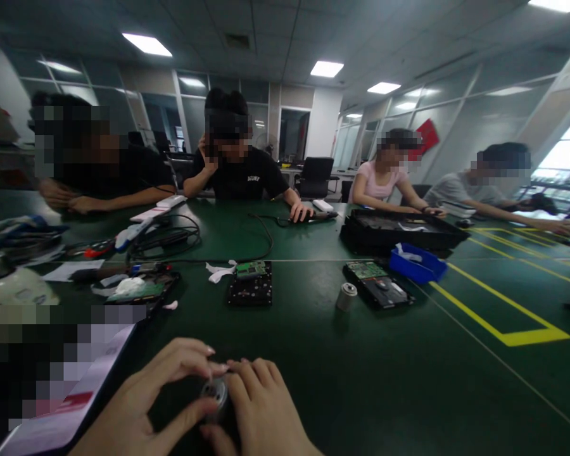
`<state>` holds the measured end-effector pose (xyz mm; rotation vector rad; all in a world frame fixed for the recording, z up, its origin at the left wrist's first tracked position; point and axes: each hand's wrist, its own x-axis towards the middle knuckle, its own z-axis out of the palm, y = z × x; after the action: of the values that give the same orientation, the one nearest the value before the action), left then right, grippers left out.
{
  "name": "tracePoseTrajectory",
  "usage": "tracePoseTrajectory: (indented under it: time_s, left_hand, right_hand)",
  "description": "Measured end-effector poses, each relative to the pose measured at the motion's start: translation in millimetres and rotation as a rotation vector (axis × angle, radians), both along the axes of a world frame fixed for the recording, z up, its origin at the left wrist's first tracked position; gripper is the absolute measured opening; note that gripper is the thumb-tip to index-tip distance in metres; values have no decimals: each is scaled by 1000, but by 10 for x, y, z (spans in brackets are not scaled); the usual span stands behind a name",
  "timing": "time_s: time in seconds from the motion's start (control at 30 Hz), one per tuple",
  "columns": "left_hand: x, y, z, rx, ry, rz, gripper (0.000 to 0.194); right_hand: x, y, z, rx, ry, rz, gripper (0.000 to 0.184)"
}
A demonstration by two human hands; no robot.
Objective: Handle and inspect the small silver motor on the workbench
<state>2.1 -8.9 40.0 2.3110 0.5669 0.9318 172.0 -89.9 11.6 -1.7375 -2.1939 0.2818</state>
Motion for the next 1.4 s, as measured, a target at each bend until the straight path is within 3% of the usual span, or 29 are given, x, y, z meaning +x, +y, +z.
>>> tracePoseTrajectory:
  time_s: [0.13,0.4,0.57,0.67,0.73,0.87,1.03,1.17,1.4]
  left_hand:
    - [4,3,-13,-54,45,92,17]
    - [22,-2,-8,-225,37,25,15]
    - [27,130,-16,-346,-219,220,18]
    - [47,256,-131,-326,-136,330,18]
    - [57,303,-236,-305,-19,301,11]
    - [54,320,-352,-300,18,259,12]
    - [49,228,-222,-317,-73,262,3]
    - [68,45,-98,-416,-175,102,10]
    - [70,-47,-89,-387,-209,54,18]
  right_hand:
    - [-7,-22,37,-12,18,-7,41]
    - [-26,-44,107,29,49,-8,36]
    - [-45,-48,111,36,62,-25,37]
    - [-48,-32,117,6,31,-30,41]
    - [-47,-25,122,-19,13,-28,43]
    - [-44,-38,126,-41,46,-45,42]
    - [-35,-54,112,-23,70,-59,41]
    - [-24,-53,108,4,70,-22,40]
    - [-18,-28,121,-8,57,-20,40]
